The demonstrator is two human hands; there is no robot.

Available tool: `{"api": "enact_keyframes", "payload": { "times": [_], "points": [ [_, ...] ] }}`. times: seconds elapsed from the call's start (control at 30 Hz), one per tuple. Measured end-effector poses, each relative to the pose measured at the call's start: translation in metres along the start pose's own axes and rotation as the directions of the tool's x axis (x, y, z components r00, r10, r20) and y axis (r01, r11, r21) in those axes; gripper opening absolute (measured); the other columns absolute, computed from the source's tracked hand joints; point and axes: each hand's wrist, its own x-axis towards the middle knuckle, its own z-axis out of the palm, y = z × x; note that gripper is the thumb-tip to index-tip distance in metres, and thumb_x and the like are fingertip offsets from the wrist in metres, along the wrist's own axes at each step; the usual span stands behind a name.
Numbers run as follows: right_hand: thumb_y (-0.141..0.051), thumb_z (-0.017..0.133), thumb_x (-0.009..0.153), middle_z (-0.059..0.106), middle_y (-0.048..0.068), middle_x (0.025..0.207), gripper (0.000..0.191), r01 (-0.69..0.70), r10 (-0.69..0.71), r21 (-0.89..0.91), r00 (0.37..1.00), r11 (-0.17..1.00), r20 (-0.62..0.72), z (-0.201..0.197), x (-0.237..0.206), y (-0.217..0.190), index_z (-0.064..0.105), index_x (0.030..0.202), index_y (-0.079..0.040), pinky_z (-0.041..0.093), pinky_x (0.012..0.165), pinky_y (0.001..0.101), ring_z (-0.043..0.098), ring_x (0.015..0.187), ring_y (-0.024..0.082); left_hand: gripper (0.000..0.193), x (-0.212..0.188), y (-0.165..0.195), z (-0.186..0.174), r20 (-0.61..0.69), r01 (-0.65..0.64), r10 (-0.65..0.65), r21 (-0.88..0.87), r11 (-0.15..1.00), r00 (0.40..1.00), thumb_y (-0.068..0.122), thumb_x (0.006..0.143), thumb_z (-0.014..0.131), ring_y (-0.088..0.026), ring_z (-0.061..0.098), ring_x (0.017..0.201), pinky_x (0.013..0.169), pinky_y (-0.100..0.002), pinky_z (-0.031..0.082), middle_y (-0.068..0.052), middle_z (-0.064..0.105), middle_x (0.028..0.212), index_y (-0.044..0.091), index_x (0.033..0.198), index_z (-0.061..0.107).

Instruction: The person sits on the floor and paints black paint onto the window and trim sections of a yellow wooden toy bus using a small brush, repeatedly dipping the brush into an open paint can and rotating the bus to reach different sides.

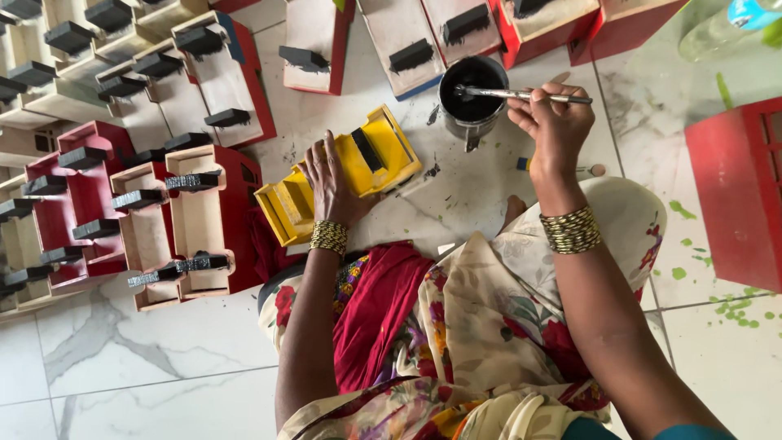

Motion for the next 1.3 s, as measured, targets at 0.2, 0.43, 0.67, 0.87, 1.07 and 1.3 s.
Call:
{"api": "enact_keyframes", "payload": {
  "times": [0.2, 0.43, 0.67, 0.87, 1.07, 1.3],
  "points": [
    [-0.001, 0.064, 0.103, 0.072, 0.016, 0.104, 0.014, -0.186, 0.181, 0.205, 0.983, 0.961, 0.039, 0.008, -0.013, -0.018, 0.055, 0.113, -0.003, 0.068, 0.089, 0.0418, 0.078, 0.095, 0.029, 0.157, -0.009, -0.005, -0.002, 0.008, -0.002, 0.002, -0.03, 1.0, 1.0, 0.05, 0.047, 0.103, -0.051, 0.017, 0.151, 0.124, -0.064, 0.007, -0.032, 0.024, 0.159, -0.003, 0.158, 0.006],
    [-0.001, 0.061, 0.109, 0.071, 0.019, 0.114, 0.009, -0.007, -0.007, 0.055, 0.965, 0.998, 0.261, 0.043, -0.042, -0.014, 0.054, 0.114, -0.001, 0.069, 0.092, 0.0396, 0.077, 0.102, 0.028, 0.154, -0.016, -0.007, -0.005, 0.079, 0.051, -0.052, 0.016, 0.999, 0.996, 0.051, 0.055, 0.102, -0.05, 0.012, 0.155, 0.127, -0.06, 0.005, -0.034, 0.019, 0.163, -0.003, 0.16, 0.002],
    [0.002, 0.058, 0.11, 0.065, 0.019, 0.126, 0.004, 0.355, -0.265, -0.05, 0.777, 0.933, 0.572, 0.089, -0.084, 0.015, 0.059, 0.113, 0.0, 0.063, 0.102, 0.0387, 0.069, 0.118, 0.029, 0.156, -0.016, -0.004, -0.009, 0.083, 0.061, -0.061, 0.009, 0.998, 0.995, 0.053, 0.054, 0.102, -0.05, 0.011, 0.154, 0.127, -0.06, 0.005, -0.035, 0.018, 0.162, -0.003, 0.16, 0.002],
    [0.004, 0.062, 0.101, 0.069, 0.016, 0.123, 0.01, 0.668, -0.311, -0.274, 0.618, 0.692, 0.722, 0.095, -0.098, 0.011, 0.058, 0.108, -0.001, 0.062, 0.085, 0.0345, 0.073, 0.109, 0.028, 0.156, -0.014, -0.001, -0.011, 0.103, 0.087, -0.088, 0.009, 0.996, 0.991, 0.051, 0.051, 0.102, -0.05, 0.012, 0.154, 0.127, -0.059, 0.006, -0.033, 0.019, 0.162, -0.003, 0.159, 0.003],
    [0.004, 0.059, 0.103, 0.072, 0.016, 0.117, 0.008, 0.632, -0.364, -0.233, 0.666, 0.739, 0.651, 0.077, -0.1, 0.013, 0.061, 0.102, -0.004, 0.065, 0.08, 0.0284, 0.075, 0.097, 0.02, 0.156, -0.012, 0.0, -0.012, 0.107, 0.082, -0.083, 0.018, 0.996, 0.991, 0.051, 0.052, 0.102, -0.049, 0.011, 0.154, 0.126, -0.06, 0.005, -0.033, 0.019, 0.162, -0.003, 0.159, 0.003],
    [0.003, 0.06, 0.107, 0.069, 0.02, 0.118, 0.007, 0.21, -0.167, -0.074, 0.908, 0.975, 0.384, 0.088, -0.076, 0.046, 0.054, 0.11, 0.002, 0.065, 0.092, 0.0316, 0.072, 0.104, 0.018, 0.156, -0.015, 0.001, -0.014, 0.108, 0.094, -0.096, 0.026, 0.995, 0.989, 0.051, 0.053, 0.102, -0.05, 0.011, 0.154, 0.127, -0.06, 0.005, -0.035, 0.019, 0.162, -0.003, 0.16, 0.002]
  ]
}}
